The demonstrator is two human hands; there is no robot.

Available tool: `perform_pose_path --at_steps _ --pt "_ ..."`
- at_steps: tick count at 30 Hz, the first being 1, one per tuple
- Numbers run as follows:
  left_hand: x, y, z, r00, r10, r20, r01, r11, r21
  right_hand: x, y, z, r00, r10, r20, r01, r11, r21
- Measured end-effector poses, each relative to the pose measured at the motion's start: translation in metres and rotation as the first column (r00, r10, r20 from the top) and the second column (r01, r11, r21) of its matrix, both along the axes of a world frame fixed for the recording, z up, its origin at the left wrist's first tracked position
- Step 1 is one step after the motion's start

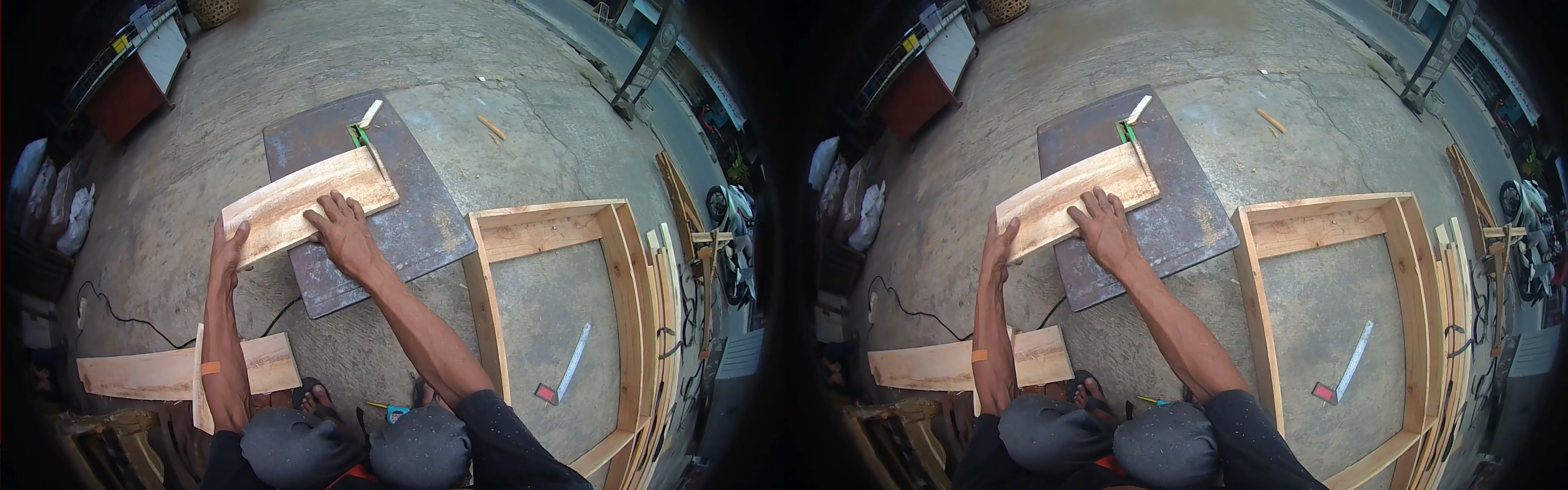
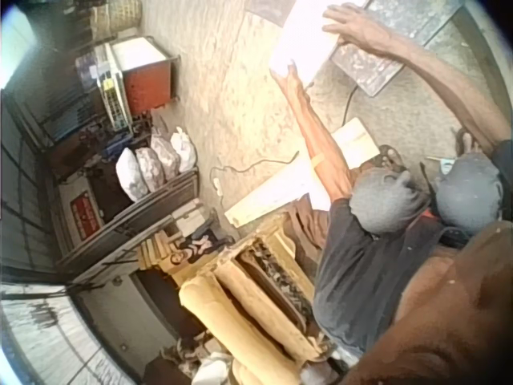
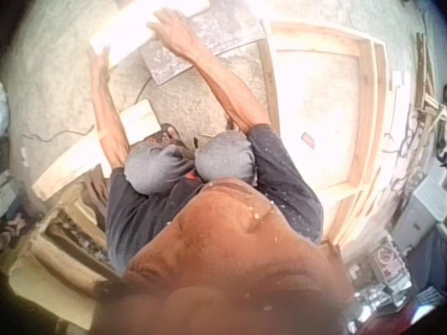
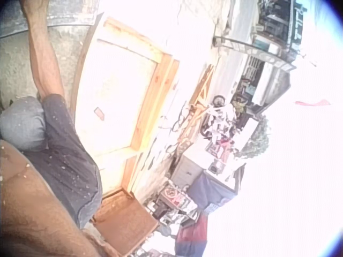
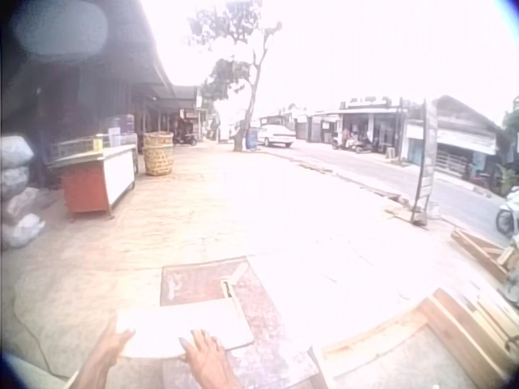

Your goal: The person measures and marks a long wooden plank using a tape measure and pencil, then uses a table saw to cut the plank into smaller pieces. The person also uses a try square to ensure accurate cuts and places the cut pieces into a wooden frame.

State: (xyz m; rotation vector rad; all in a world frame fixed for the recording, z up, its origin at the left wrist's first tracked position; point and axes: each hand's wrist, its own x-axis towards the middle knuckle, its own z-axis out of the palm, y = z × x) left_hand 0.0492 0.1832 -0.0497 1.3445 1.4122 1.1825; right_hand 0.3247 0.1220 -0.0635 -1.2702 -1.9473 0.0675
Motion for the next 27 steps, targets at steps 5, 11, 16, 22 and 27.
perform_pose_path --at_steps 5,11,16,22,27 --pt "0.005 0.003 0.001 1.0 0.003 0.007 -0.003 1.0 0.003 0.002 0.002 0.002 1.0 -0.014 0.017 0.014 1.0 -0.011" --pt "0.002 0.01 -0.002 1.0 0.01 0.025 -0.01 1.0 -0.005 0.0 0.008 0.0 1.0 -0.017 0.017 0.017 1.0 0.002" --pt "0.006 0.012 0.005 0.999 0.01 0.049 -0.009 0.999 -0.031 0.0 0.013 0.003 0.999 -0.02 0.049 0.022 0.999 -0.049" --pt "0.001 0.022 0.002 0.999 0.015 0.044 -0.015 1.0 0.001 -0.002 0.021 0.003 1.0 -0.015 0.025 0.016 1.0 -0.018" --pt "0.002 0.029 0.0 0.999 0.014 0.047 -0.014 1.0 -0.005 -0.002 0.026 -0.001 1.0 -0.02 0.008 0.02 1.0 0.011"
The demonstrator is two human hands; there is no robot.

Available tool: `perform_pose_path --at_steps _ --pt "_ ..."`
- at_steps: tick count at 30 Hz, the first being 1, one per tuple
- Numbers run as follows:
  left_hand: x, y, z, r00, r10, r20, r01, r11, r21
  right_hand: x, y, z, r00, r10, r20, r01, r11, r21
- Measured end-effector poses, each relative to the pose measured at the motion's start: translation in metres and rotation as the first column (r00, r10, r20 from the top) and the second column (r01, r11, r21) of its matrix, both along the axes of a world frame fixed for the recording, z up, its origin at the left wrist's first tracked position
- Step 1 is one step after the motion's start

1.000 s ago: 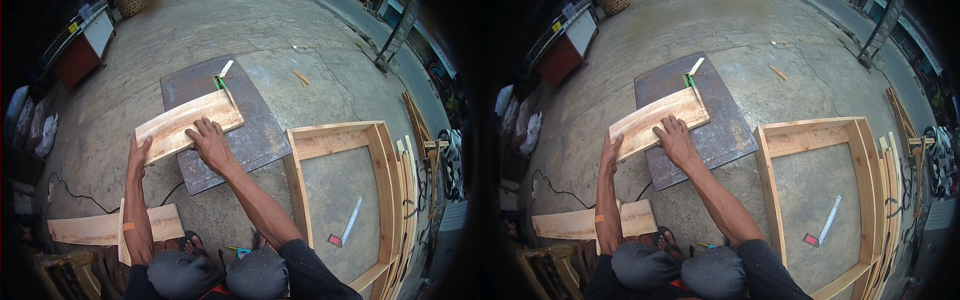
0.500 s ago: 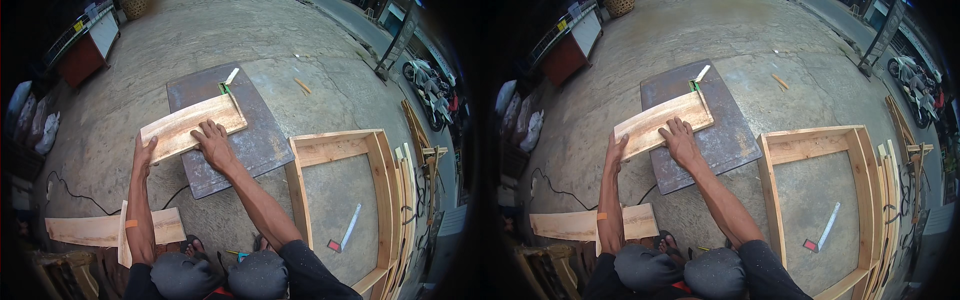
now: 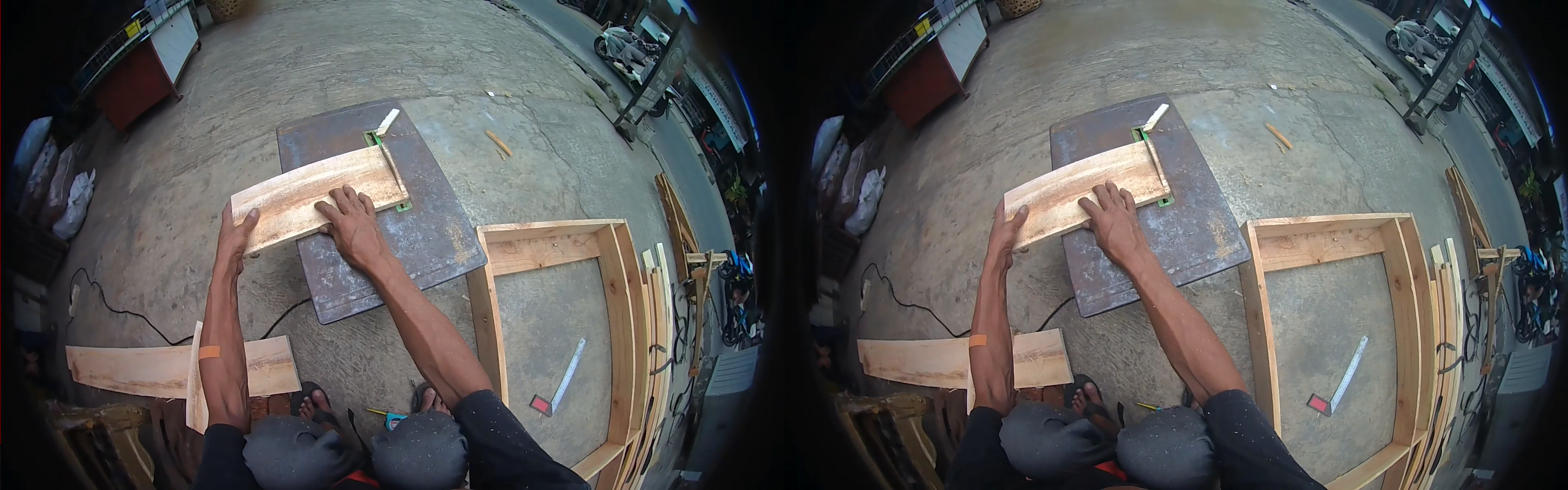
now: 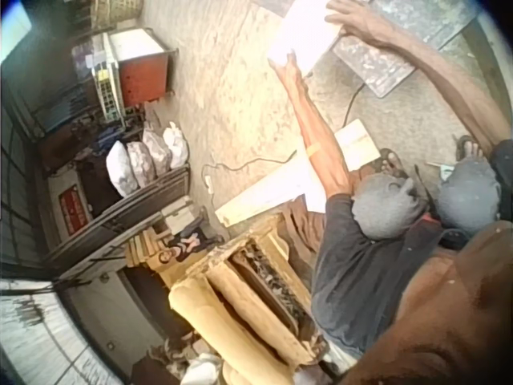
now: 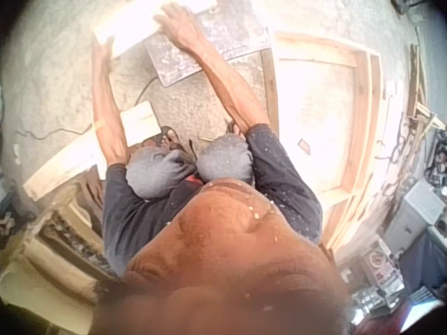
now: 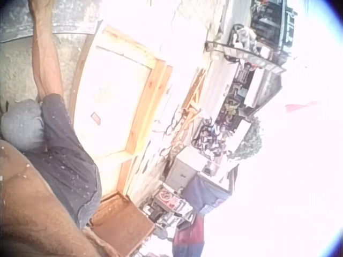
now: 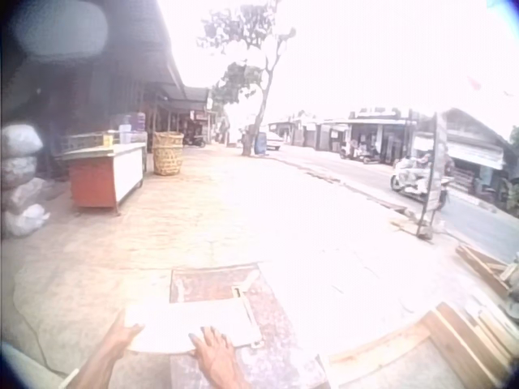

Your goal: The person measures and marks a long wooden plank using a tape measure and pencil, then uses a table saw to cut the plank into smaller pieces. The person also uses a try square to ensure accurate cuts and places the cut pieces into a wooden frame.

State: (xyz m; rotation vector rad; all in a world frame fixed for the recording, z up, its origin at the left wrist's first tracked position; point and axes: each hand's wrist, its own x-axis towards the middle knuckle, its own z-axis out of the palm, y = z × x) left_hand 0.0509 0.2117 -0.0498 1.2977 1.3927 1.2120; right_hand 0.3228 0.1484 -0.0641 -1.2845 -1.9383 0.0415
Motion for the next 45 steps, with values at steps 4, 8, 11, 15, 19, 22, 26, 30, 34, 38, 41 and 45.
perform_pose_path --at_steps 4,8,11,15,19,22,26,30,34,38,41,45 --pt "-0.002 0.003 0.001 1.0 -0.012 0.019 0.012 1.0 0.002 0.0 0.004 0.003 1.0 0.015 -0.005 -0.015 1.0 -0.023" --pt "0.0 0.009 0.0 1.0 -0.01 0.027 0.009 1.0 0.014 0.0 0.013 0.001 1.0 0.006 0.006 -0.006 1.0 0.009" --pt "-0.001 0.012 0.001 1.0 0.002 0.015 -0.002 1.0 0.029 0.001 0.018 0.007 1.0 0.025 0.001 -0.025 0.999 -0.02" --pt "-0.008 0.004 0.005 0.999 0.026 -0.04 -0.027 0.999 -0.017 -0.008 0.01 0.005 1.0 0.005 0.011 -0.004 1.0 -0.014" --pt "-0.024 -0.05 0.009 0.999 0.015 0.028 -0.012 0.997 -0.082 -0.023 -0.045 0.003 0.999 0.035 0.042 -0.033 0.999 -0.029" --pt "-0.039 -0.107 0.004 1.0 0.023 0.017 -0.021 0.995 -0.097 -0.027 -0.109 0.001 0.994 0.098 0.05 -0.095 0.994 -0.046" --pt "-0.045 -0.178 -0.003 0.996 0.02 0.081 -0.007 0.988 -0.151 -0.002 -0.185 0.005 0.967 0.248 0.057 -0.239 0.963 -0.127" --pt "-0.03 -0.207 0.0 0.99 -0.119 0.08 0.13 0.979 -0.157 0.047 -0.244 0.01 0.988 0.152 0.041 -0.146 0.983 -0.115" --pt "-0.023 -0.218 0.004 0.983 -0.135 0.123 0.154 0.974 -0.165 0.075 -0.271 0.019 0.864 -0.46 -0.202 0.401 0.874 -0.275" --pt "-0.003 -0.227 0.0 0.966 -0.214 0.143 0.233 0.963 -0.133 0.097 -0.304 -0.021 0.228 -0.62 -0.751 -0.182 0.731 -0.658" --pt "0.01 -0.24 0.005 0.953 -0.29 0.09 0.298 0.95 -0.09 0.1 -0.328 -0.041 0.204 -0.611 -0.765 -0.258 0.72 -0.644" --pt "0.023 -0.256 0.023 0.862 -0.411 0.299 0.458 0.882 -0.11 0.096 -0.352 -0.052 0.083 -0.633 -0.769 -0.141 0.757 -0.638"
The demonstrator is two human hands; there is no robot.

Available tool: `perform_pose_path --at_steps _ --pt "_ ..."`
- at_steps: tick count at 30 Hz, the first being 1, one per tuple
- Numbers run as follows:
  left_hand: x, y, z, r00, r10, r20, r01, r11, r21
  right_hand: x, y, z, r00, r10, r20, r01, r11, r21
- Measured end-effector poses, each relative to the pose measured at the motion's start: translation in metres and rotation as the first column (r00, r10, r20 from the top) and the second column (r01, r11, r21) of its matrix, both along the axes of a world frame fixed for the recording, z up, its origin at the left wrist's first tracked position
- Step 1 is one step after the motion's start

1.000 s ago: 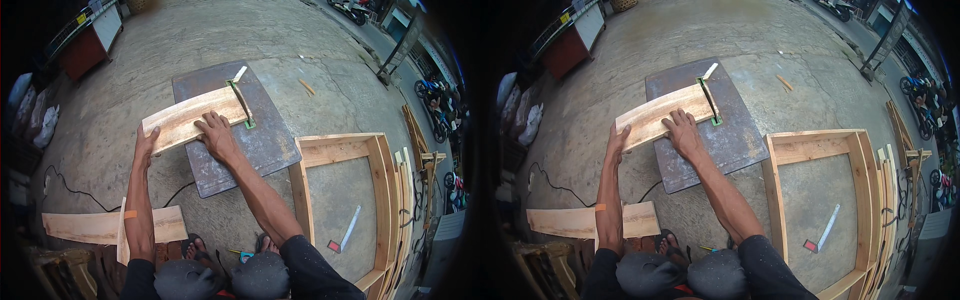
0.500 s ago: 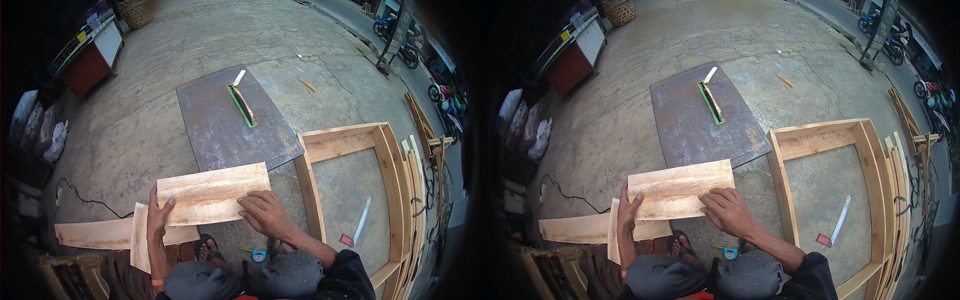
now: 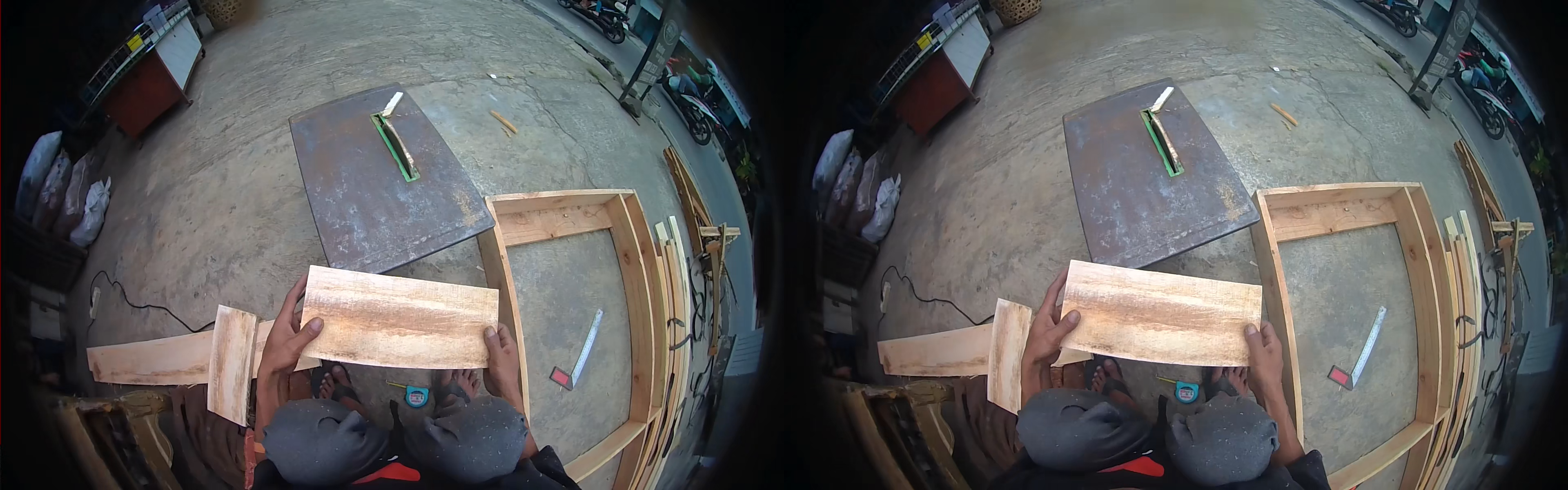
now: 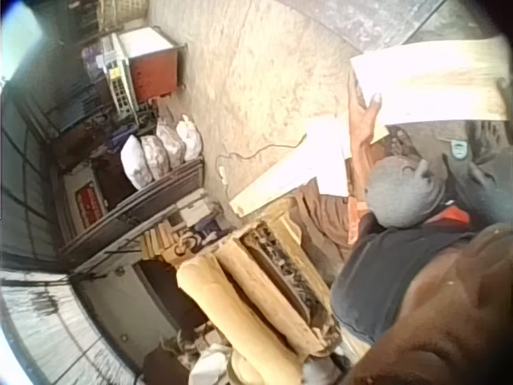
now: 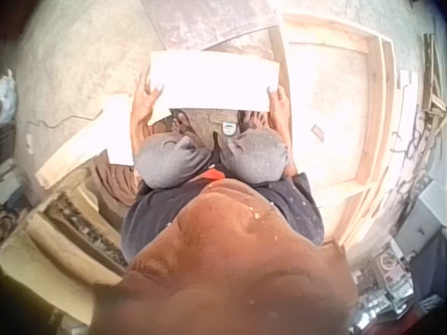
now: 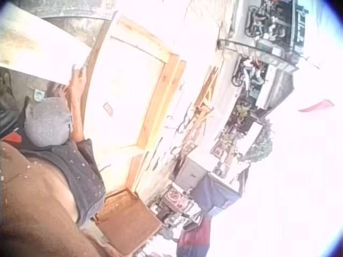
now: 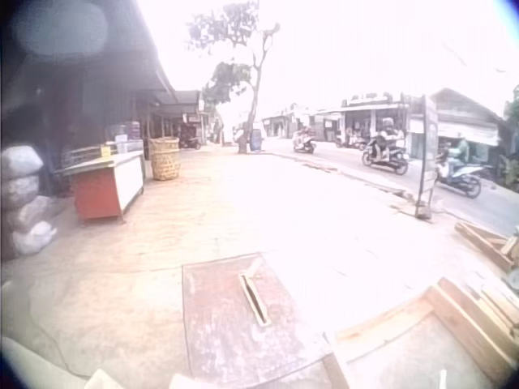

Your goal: The person measures and marks a long wooden plank using a tape measure and pencil, then uses a table saw to cut the plank into smaller pieces. The person also uses a try square to ensure accurate cuts and places the cut pieces into a wooden frame.

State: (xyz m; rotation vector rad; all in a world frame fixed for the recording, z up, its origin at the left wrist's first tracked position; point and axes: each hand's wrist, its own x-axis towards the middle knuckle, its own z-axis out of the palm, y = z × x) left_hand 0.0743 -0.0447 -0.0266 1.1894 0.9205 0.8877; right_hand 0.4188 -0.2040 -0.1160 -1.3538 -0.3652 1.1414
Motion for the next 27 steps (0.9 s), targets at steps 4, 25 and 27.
perform_pose_path --at_steps 4,25,27 --pt "-0.01 0.008 -0.003 0.86 -0.007 0.511 0.13 0.97 -0.205 -0.005 -0.004 0.001 0.987 -0.154 -0.043 0.159 0.966 0.202" --pt "0.134 0.117 0.066 0.55 0.131 -0.825 0.524 0.715 0.463 -0.062 0.111 0.08 -0.179 -0.18 0.967 -0.723 0.69 -0.005" --pt "0.119 0.13 0.033 0.655 0.337 -0.676 0.503 0.473 0.723 -0.071 0.143 0.064 -0.164 -0.104 0.981 -0.698 0.715 -0.041"
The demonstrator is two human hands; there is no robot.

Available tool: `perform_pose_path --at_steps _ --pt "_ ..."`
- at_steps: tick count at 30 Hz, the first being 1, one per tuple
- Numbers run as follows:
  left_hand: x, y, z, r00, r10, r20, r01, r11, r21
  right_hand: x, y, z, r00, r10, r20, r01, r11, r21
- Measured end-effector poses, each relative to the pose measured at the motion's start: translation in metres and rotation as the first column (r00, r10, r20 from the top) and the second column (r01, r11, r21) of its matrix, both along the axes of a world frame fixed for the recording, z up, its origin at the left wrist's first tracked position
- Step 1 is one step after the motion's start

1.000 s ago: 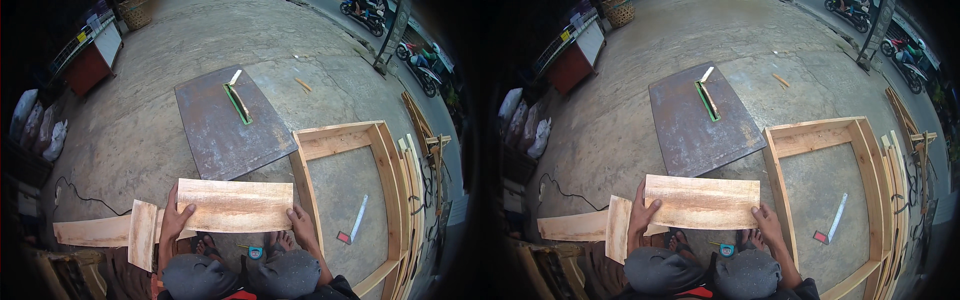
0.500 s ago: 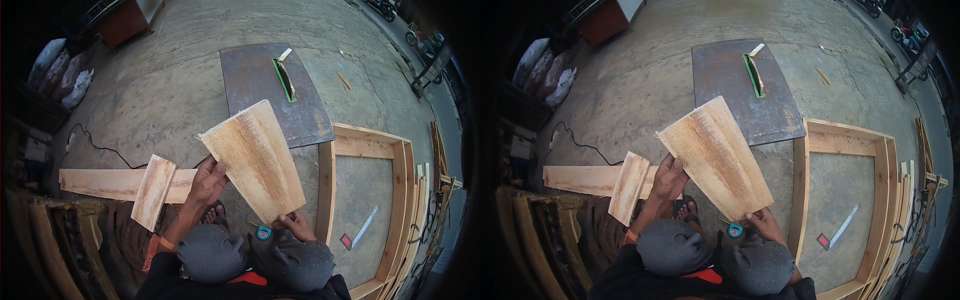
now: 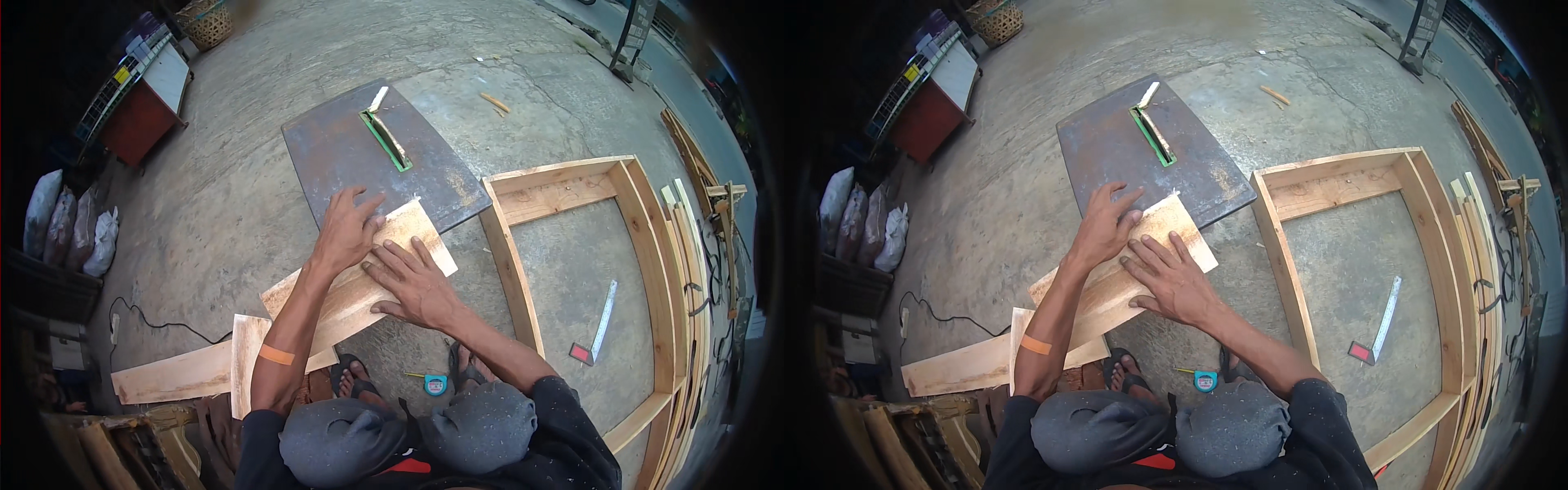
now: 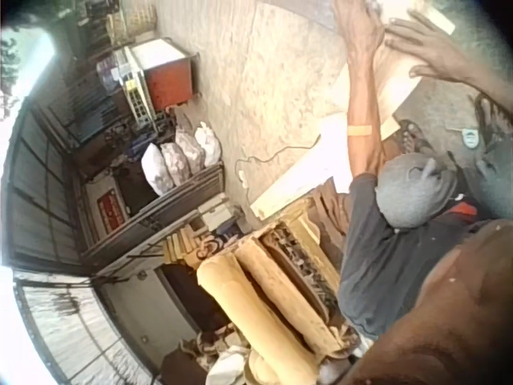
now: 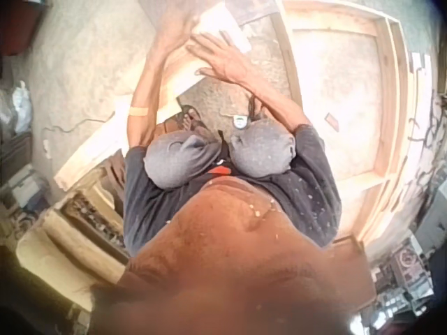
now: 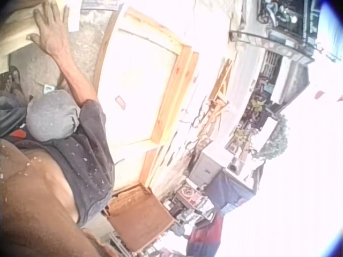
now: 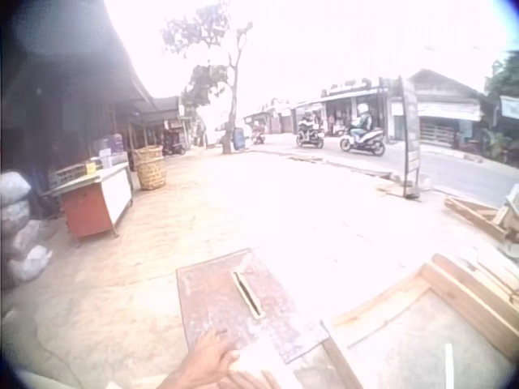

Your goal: The person measures and marks a long wooden plank using a tape measure and pencil, then uses a table saw to cut the plank into smaller pieces. The person also uses a try square to ensure accurate cuts and places the cut pieces into a wooden frame.

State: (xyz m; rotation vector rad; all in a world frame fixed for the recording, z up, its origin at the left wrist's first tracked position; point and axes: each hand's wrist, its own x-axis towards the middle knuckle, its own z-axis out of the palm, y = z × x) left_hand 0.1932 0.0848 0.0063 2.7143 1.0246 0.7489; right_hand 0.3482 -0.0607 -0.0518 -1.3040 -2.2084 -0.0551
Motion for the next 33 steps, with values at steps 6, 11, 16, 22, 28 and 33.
perform_pose_path --at_steps 6,11,16,22,28,33 --pt "-0.118 -0.049 -0.032 0.757 0.639 -0.139 -0.631 0.769 0.1 0.009 0.029 -0.011 0.994 -0.107 -0.014 0.107 0.993 -0.05" --pt "-0.159 -0.034 -0.054 0.638 0.763 0.099 -0.625 0.589 -0.512 0.008 0.06 -0.015 0.989 -0.144 -0.043 0.142 0.989 -0.05" --pt "-0.147 0.004 -0.056 0.669 0.711 0.219 -0.55 0.67 -0.499 0.007 0.056 -0.001 0.991 -0.13 -0.005 0.13 0.991 -0.016" --pt "-0.147 0.02 -0.059 0.668 0.699 0.253 -0.518 0.682 -0.516 0.003 0.065 -0.014 0.985 -0.135 -0.105 0.139 0.99 0.026" --pt "-0.143 0.032 -0.056 0.666 0.698 0.262 -0.511 0.683 -0.522 0.007 0.076 -0.012 0.983 -0.132 -0.126 0.138 0.99 0.036" --pt "-0.141 0.04 -0.057 0.648 0.709 0.277 -0.504 0.672 -0.543 0.009 0.082 -0.008 0.986 -0.155 -0.067 0.155 0.988 -0.015"
